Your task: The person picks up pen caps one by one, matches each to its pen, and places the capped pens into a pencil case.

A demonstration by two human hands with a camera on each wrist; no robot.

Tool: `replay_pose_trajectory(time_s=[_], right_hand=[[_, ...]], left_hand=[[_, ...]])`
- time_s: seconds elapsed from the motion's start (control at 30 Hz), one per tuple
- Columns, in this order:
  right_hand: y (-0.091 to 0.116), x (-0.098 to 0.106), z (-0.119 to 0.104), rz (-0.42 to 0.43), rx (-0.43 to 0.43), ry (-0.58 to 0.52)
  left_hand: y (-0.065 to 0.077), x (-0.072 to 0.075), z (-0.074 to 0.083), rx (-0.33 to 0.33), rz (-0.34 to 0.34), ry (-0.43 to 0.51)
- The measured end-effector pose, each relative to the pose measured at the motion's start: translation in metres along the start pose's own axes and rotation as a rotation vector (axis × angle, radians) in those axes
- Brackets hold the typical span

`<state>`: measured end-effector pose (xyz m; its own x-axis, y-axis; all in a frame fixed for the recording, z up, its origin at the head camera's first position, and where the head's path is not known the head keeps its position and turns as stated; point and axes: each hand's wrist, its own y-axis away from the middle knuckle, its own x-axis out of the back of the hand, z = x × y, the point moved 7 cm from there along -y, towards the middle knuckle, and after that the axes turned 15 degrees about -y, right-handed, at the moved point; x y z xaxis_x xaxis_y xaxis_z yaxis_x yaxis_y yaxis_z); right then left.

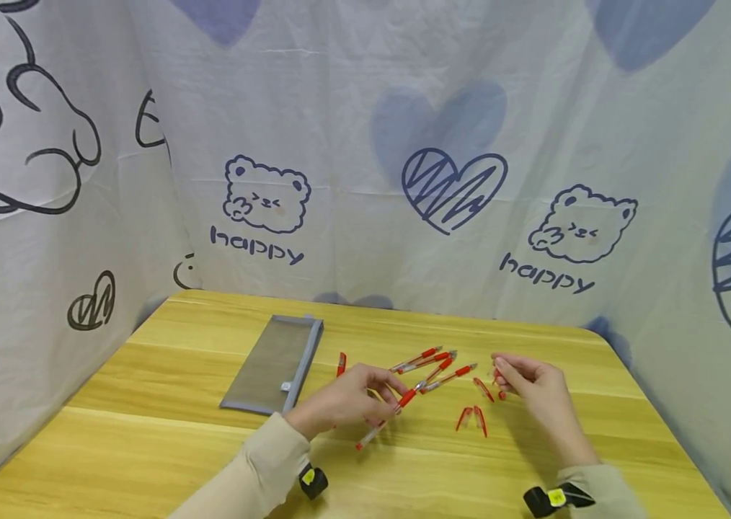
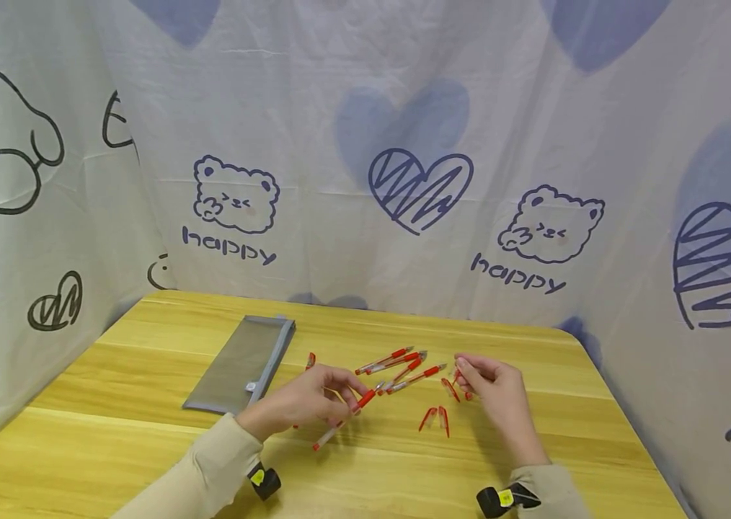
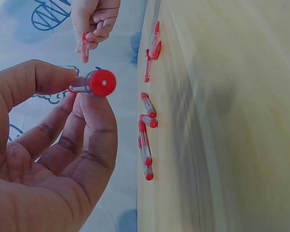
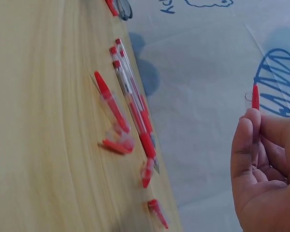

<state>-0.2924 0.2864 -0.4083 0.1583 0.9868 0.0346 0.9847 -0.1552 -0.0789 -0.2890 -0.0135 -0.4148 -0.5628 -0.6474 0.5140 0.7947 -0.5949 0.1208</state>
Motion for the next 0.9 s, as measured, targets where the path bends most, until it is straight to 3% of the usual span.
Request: replay_pose_trajectory(time_s=[0.37, 0.9], right_hand=[[0.008, -0.015, -0.005, 0.017, 0.026, 0.021], [0.015, -0.038, -0.01, -0.013, 0.054, -0.053]], left_hand=[[0.0, -0.009, 0.002, -0.003, -0.011, 0.033], [-0.001, -0.017, 0.008, -0.031, -0.011, 0.036]])
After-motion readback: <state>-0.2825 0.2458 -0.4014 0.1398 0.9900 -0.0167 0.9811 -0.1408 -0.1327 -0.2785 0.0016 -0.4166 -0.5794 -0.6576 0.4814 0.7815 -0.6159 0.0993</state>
